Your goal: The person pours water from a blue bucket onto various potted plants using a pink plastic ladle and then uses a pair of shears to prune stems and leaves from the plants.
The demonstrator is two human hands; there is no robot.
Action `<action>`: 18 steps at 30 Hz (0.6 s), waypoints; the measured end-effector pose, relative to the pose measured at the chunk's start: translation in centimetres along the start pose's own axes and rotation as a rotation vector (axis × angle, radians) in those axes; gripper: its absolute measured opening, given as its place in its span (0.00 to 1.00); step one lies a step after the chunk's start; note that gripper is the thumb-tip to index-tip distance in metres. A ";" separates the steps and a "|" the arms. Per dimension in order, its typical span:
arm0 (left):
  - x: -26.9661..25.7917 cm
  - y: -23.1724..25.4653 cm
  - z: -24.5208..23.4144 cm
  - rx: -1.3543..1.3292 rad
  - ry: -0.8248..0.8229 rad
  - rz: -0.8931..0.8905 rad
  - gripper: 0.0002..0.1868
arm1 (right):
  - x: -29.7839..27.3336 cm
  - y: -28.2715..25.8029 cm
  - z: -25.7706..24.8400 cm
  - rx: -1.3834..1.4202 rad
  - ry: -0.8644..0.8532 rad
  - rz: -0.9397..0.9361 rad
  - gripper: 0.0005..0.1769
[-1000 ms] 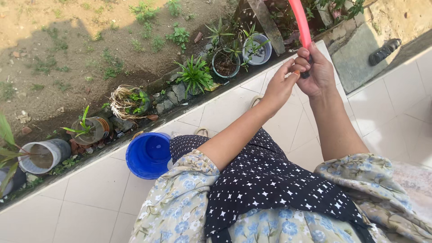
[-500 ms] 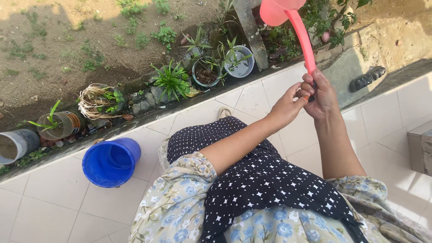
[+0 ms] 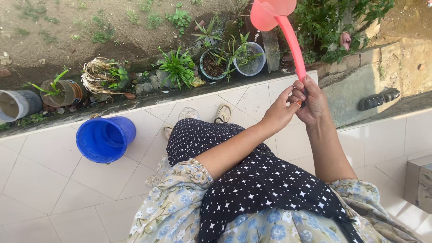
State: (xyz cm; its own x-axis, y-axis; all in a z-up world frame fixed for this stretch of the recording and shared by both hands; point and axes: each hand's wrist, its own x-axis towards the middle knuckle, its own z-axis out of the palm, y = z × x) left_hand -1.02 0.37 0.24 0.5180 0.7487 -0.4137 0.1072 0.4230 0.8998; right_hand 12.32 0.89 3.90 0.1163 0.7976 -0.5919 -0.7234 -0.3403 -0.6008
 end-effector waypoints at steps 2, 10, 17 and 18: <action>-0.6 0.3 -0.7 -0.065 0.049 -0.042 0.41 | 0.8 0.3 0.7 -0.001 -0.022 0.053 0.08; -2.5 1.0 -4.2 -0.167 0.099 -0.024 0.40 | 1.1 2.4 4.2 -0.031 -0.108 0.092 0.08; -3.6 1.0 -4.9 -0.095 0.093 0.044 0.40 | 0.0 2.5 5.2 -0.073 -0.099 0.058 0.07; -3.6 0.9 -5.2 -0.097 0.105 0.048 0.40 | -0.1 2.8 5.6 -0.079 -0.109 0.063 0.07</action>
State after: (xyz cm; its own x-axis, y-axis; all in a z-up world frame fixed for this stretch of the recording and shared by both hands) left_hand -7.20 0.66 1.81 0.4285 0.8163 -0.3875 -0.0006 0.4291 0.9033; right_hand 6.49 2.67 5.27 -0.0055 0.8213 -0.5704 -0.6704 -0.4263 -0.6074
